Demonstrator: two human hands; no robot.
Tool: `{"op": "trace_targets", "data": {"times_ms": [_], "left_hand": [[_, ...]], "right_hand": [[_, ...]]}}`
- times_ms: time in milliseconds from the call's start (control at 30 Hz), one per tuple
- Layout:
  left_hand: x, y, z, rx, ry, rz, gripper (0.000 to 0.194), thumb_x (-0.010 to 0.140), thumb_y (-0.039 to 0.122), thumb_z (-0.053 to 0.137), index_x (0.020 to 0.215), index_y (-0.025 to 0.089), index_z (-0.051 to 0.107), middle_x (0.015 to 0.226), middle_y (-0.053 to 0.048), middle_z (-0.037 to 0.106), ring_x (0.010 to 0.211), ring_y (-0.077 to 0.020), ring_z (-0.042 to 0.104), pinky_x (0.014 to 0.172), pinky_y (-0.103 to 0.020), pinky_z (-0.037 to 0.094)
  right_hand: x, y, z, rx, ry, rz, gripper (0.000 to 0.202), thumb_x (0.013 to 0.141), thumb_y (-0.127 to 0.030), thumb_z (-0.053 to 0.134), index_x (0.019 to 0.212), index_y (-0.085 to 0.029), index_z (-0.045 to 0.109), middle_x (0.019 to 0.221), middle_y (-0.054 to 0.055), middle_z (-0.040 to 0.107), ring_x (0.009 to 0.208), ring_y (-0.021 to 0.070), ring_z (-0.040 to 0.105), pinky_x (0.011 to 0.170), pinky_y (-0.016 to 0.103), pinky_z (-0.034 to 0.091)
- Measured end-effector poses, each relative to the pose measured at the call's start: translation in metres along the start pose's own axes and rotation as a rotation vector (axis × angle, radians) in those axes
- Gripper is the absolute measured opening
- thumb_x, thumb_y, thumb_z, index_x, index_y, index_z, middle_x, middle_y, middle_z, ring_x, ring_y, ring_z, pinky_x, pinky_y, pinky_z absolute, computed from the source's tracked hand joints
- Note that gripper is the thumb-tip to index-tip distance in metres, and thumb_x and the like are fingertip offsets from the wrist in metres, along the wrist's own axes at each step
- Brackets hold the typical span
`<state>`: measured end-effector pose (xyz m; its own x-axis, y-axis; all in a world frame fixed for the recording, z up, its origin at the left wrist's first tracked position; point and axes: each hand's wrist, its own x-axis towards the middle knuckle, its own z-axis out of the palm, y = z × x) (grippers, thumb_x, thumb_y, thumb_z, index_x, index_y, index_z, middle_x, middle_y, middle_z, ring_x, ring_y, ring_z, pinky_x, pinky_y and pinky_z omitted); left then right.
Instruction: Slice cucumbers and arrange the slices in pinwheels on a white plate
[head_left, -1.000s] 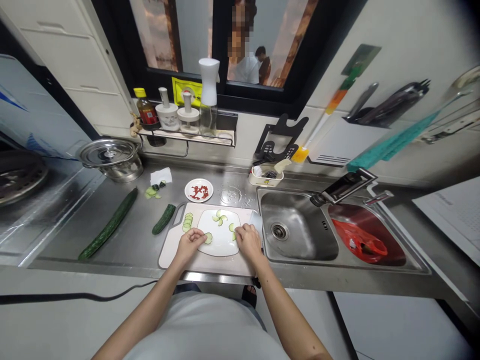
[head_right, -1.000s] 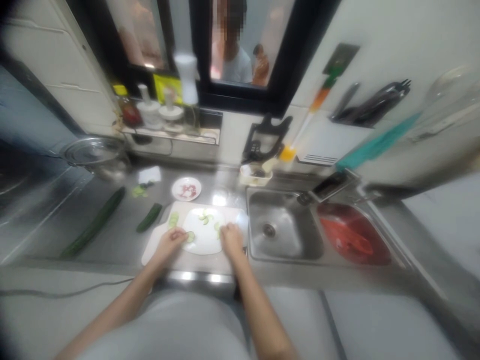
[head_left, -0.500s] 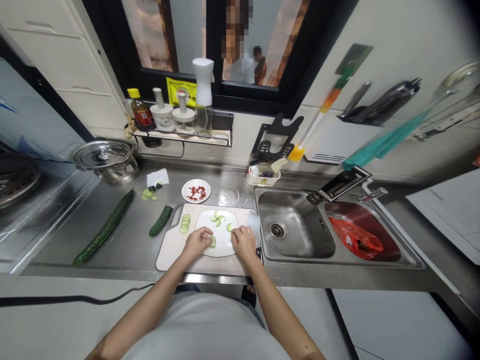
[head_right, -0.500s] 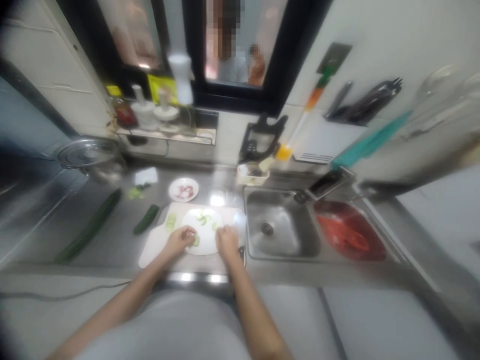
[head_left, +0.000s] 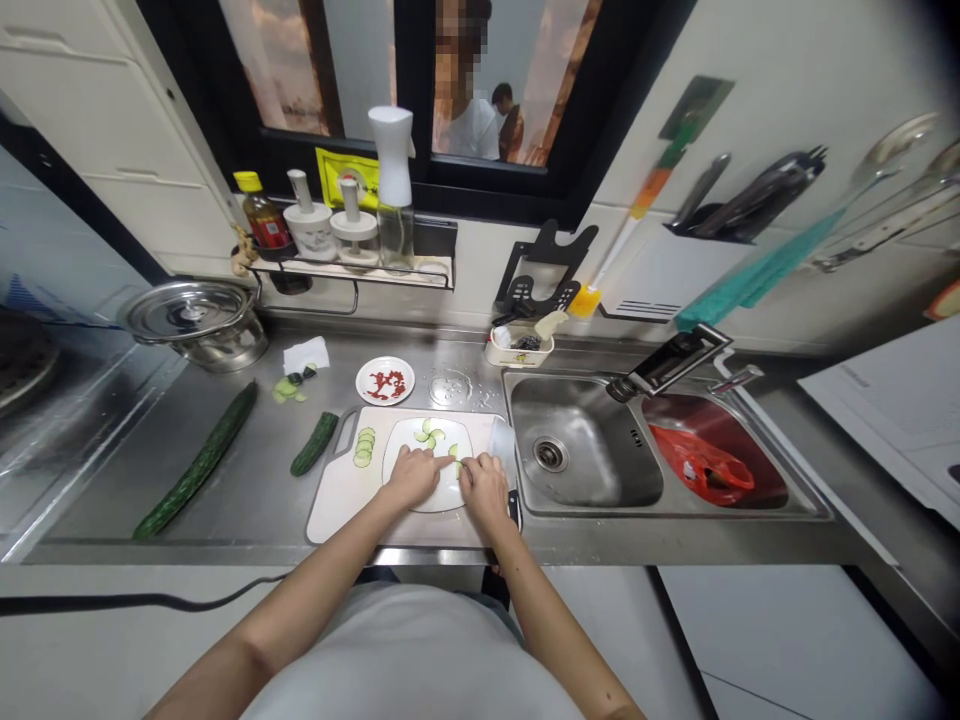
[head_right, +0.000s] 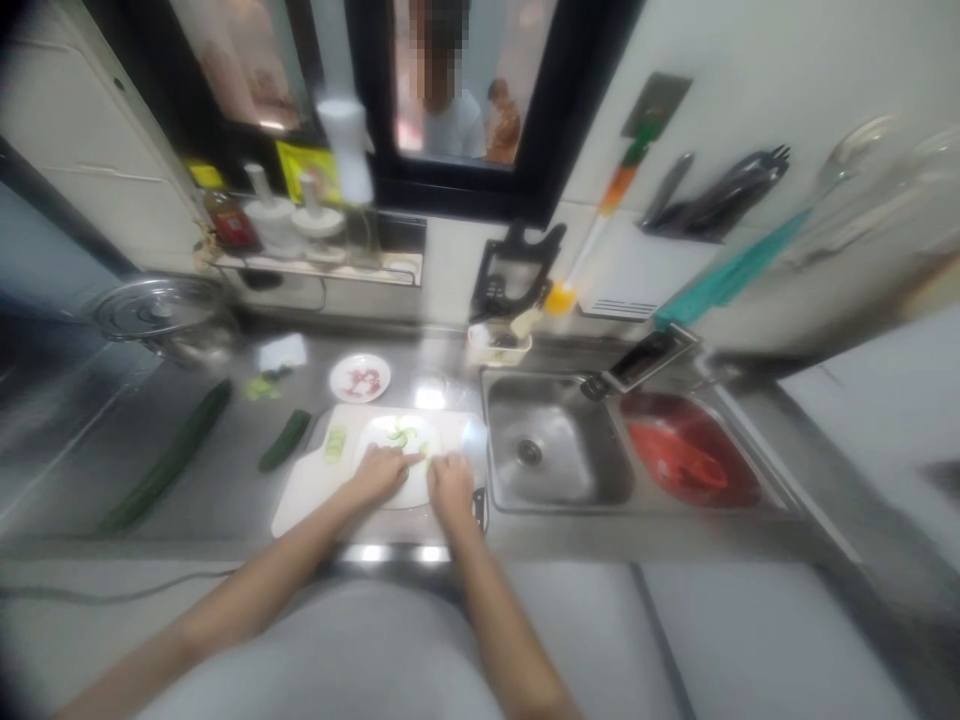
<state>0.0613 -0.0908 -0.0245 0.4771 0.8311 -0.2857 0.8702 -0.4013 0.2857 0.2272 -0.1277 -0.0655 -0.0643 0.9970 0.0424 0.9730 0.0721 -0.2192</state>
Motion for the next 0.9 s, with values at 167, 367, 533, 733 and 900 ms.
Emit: {"op": "trace_targets", "data": {"times_ms": [167, 367, 533, 733, 900], "left_hand": [[0.0003, -0.0004, 0.0024, -0.009, 0.025, 0.011, 0.05, 0.086, 0.016, 0.041, 0.132, 0.031, 0.054, 0.103, -0.014, 0.067, 0.097, -0.0287, 0.06, 0.089, -0.044, 0.032], [0.0007, -0.0007, 0.0028, 0.0, 0.025, -0.004, 0.048, 0.087, 0.018, 0.043, 0.132, 0.031, 0.055, 0.103, -0.013, 0.066, 0.097, -0.0278, 0.06, 0.09, -0.043, 0.031], [-0.001, 0.0006, 0.0021, 0.011, 0.025, -0.014, 0.05, 0.086, 0.017, 0.043, 0.132, 0.032, 0.053, 0.103, -0.012, 0.066, 0.098, -0.0274, 0.06, 0.089, -0.043, 0.03], [-0.0038, 0.0025, 0.0008, -0.029, 0.028, -0.032, 0.052, 0.085, 0.017, 0.044, 0.134, 0.033, 0.052, 0.105, -0.012, 0.067, 0.101, -0.0282, 0.06, 0.091, -0.044, 0.031], [-0.0058, 0.0025, -0.0025, -0.112, 0.021, -0.048, 0.052, 0.084, 0.017, 0.043, 0.134, 0.032, 0.052, 0.109, -0.012, 0.067, 0.103, -0.0287, 0.06, 0.092, -0.045, 0.032]], "right_hand": [[0.0, -0.0027, -0.0006, 0.002, -0.007, 0.004, 0.023, 0.093, -0.03, 0.046, 0.099, -0.023, 0.067, 0.09, 0.006, 0.056, 0.087, 0.0201, 0.043, 0.074, 0.03, 0.027], [-0.0005, -0.0054, 0.0007, -0.002, 0.0, 0.0, 0.022, 0.093, -0.029, 0.046, 0.098, -0.022, 0.067, 0.091, 0.006, 0.056, 0.088, 0.02, 0.043, 0.075, 0.03, 0.027], [-0.001, -0.0068, 0.0008, -0.001, 0.006, -0.001, 0.021, 0.093, -0.028, 0.046, 0.098, -0.022, 0.066, 0.092, 0.006, 0.056, 0.088, 0.0196, 0.043, 0.076, 0.029, 0.027], [0.0009, -0.0091, -0.0025, 0.003, 0.001, 0.011, 0.022, 0.093, -0.027, 0.046, 0.098, -0.022, 0.067, 0.092, 0.006, 0.056, 0.088, 0.0198, 0.043, 0.075, 0.029, 0.027], [0.0086, -0.0083, -0.0077, -0.008, -0.034, 0.006, 0.026, 0.093, -0.025, 0.045, 0.108, -0.024, 0.066, 0.096, 0.008, 0.057, 0.089, 0.0208, 0.043, 0.076, 0.031, 0.028]]}}
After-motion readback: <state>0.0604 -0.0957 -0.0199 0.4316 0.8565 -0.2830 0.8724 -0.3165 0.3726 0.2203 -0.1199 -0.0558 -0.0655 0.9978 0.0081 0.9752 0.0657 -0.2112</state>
